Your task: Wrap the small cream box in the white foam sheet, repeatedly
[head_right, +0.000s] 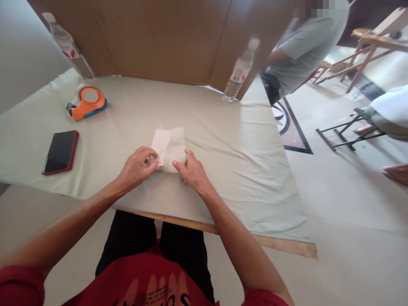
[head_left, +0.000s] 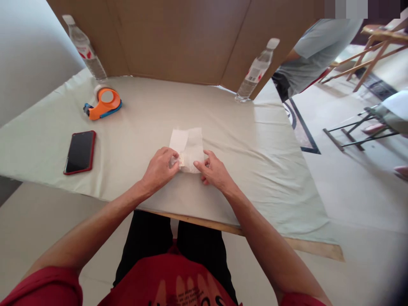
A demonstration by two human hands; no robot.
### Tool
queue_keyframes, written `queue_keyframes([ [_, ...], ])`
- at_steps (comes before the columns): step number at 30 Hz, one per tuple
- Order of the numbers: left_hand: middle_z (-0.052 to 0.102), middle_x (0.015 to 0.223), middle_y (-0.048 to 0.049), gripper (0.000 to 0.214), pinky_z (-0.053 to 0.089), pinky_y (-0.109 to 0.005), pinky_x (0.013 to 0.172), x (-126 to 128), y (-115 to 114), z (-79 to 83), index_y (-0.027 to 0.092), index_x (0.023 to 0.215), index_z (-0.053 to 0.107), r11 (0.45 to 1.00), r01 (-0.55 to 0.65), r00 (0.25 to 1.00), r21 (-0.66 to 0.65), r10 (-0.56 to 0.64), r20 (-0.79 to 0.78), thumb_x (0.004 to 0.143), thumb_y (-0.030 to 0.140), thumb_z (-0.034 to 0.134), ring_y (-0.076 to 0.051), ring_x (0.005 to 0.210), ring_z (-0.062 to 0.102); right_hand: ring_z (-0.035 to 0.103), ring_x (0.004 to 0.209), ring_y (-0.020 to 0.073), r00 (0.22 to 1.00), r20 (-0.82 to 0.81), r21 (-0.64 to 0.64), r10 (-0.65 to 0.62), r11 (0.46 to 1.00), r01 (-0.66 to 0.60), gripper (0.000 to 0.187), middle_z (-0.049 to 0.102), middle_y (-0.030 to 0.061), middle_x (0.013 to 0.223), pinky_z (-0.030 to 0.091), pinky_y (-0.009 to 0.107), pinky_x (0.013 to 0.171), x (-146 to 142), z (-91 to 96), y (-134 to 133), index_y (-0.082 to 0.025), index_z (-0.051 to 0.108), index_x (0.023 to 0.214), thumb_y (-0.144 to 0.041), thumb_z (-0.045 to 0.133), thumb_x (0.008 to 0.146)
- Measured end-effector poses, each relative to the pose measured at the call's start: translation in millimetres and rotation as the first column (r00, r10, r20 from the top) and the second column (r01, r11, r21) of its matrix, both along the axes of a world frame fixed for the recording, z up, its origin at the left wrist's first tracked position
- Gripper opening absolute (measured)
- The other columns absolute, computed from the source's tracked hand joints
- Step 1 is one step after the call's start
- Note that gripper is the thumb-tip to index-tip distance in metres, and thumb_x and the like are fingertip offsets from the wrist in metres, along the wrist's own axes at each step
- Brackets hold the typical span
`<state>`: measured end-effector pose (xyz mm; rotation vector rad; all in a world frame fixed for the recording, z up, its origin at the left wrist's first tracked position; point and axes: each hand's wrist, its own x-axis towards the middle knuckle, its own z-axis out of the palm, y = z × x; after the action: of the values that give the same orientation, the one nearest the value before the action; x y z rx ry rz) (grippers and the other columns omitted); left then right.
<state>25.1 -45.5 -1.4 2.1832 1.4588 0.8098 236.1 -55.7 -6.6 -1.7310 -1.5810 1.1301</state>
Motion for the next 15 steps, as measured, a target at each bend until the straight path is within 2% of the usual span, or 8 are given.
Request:
queue_keyframes([
  [2,0.068,0.103,-0.0083,0.010,0.052,-0.036,0.085,2,-1,-1.2,0.020,0.094,0.062,1.000,0.000,1.000,0.031,0.000,-0.027,0.086,0.019,0.057,-0.023,0.098,0.061,0.060,0.053,0.0129,0.994,-0.084,-0.017,-0.071,0.997,0.070,0.071,0.068,0.0088,0.101,0.048,0.026,0.042,-2,-2.8,3,-0.019,0.034,0.151,-0.041,0.060,0.088],
  [5,0.071,0.103,-0.0082,0.009,0.050,-0.039,0.090,1,0,0.0,0.020,0.092,0.064,0.996,0.008,0.995,0.086,0.000,-0.101,0.085,0.018,0.059,-0.026,0.100,0.060,0.059,0.055,0.0135,0.990,-0.083,0.028,-0.115,0.993,0.117,0.078,0.066,0.0053,0.094,0.048,0.025,0.043,-7,-6.8,10,-0.017,0.031,0.152,-0.042,0.062,0.085],
  [8,0.073,0.102,-0.0084,0.007,0.049,-0.041,0.089,-1,2,3.0,0.020,0.089,0.066,0.991,0.031,0.988,0.133,-0.010,-0.157,0.086,0.020,0.060,-0.027,0.096,0.060,0.060,0.063,0.0174,0.996,-0.023,0.110,-0.090,0.990,0.092,0.079,0.063,0.0016,0.081,0.052,0.028,0.053,-15,-8.5,16,-0.011,0.033,0.152,-0.037,0.061,0.083],
  [11,0.073,0.106,-0.0092,0.008,0.049,-0.039,0.086,-2,4,4.0,0.020,0.089,0.067,0.987,0.058,0.984,0.149,-0.032,-0.173,0.085,0.020,0.060,-0.027,0.096,0.060,0.059,0.068,0.0189,0.997,0.040,0.194,-0.070,0.979,0.061,0.074,0.061,-0.0014,0.073,0.053,0.032,0.064,-23,-6.6,17,-0.010,0.035,0.150,-0.033,0.057,0.084],
  [15,0.072,0.107,-0.0100,0.009,0.051,-0.036,0.084,-3,7,0.6,0.019,0.091,0.067,0.986,0.099,0.987,0.137,-0.080,-0.138,0.085,0.018,0.059,-0.025,0.098,0.063,0.056,0.066,0.0180,0.997,-0.014,0.231,-0.074,0.970,0.075,0.072,0.060,-0.0026,0.071,0.052,0.033,0.065,-33,0.1,15,-0.012,0.033,0.151,-0.032,0.055,0.085],
])
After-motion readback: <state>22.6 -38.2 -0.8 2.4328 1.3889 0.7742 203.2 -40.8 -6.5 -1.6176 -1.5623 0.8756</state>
